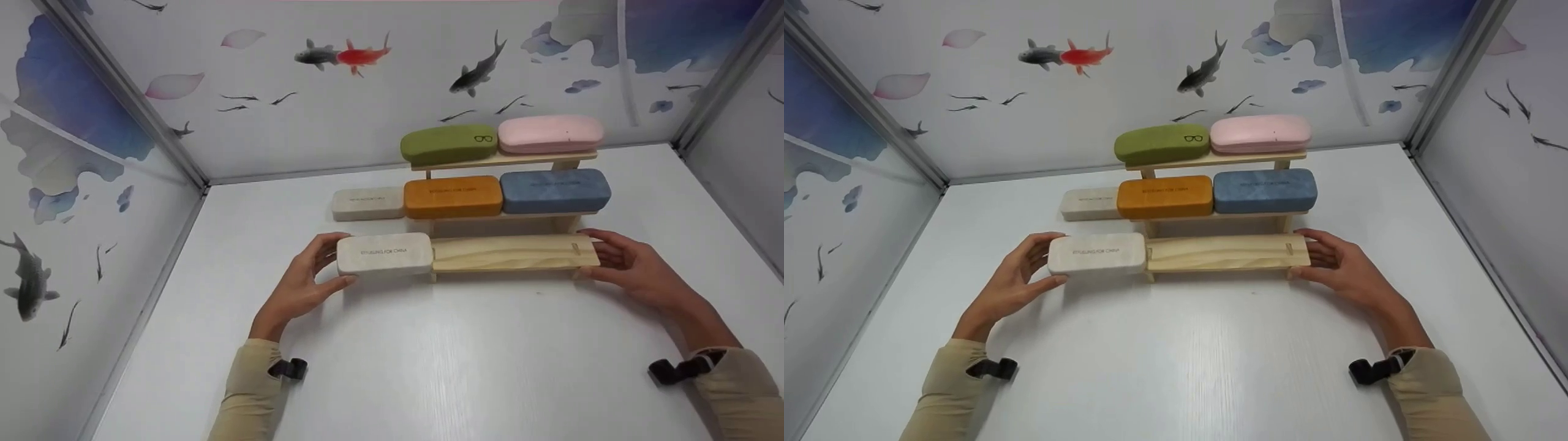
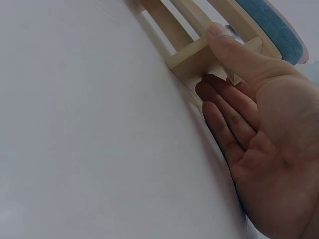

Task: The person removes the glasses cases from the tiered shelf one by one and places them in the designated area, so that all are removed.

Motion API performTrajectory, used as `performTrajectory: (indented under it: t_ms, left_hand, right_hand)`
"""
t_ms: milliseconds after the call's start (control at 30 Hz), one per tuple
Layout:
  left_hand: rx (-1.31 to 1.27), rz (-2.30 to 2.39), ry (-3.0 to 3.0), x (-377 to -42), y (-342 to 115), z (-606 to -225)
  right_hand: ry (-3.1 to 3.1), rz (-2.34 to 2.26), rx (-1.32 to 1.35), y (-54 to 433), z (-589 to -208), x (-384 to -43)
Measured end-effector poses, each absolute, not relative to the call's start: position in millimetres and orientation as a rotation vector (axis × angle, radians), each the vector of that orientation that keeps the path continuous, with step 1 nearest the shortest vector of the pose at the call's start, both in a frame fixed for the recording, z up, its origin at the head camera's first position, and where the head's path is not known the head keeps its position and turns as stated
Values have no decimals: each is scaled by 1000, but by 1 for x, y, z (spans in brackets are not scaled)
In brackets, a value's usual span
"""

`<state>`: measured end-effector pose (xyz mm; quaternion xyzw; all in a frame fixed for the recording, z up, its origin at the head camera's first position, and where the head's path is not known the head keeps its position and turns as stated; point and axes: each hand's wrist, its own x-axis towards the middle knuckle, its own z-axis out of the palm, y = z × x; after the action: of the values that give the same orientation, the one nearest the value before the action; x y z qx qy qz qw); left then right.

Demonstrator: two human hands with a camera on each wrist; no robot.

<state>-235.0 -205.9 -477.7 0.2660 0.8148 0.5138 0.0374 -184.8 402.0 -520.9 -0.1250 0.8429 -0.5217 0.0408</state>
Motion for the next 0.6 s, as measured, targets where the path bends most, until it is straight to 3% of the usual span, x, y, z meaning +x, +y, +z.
performTrajectory:
  t_ms: [600]
  left_hand:
    - [609, 1740, 2583, -261, -251, -490]
  right_hand:
    - [2607, -1566, -352, 400, -519, -185]
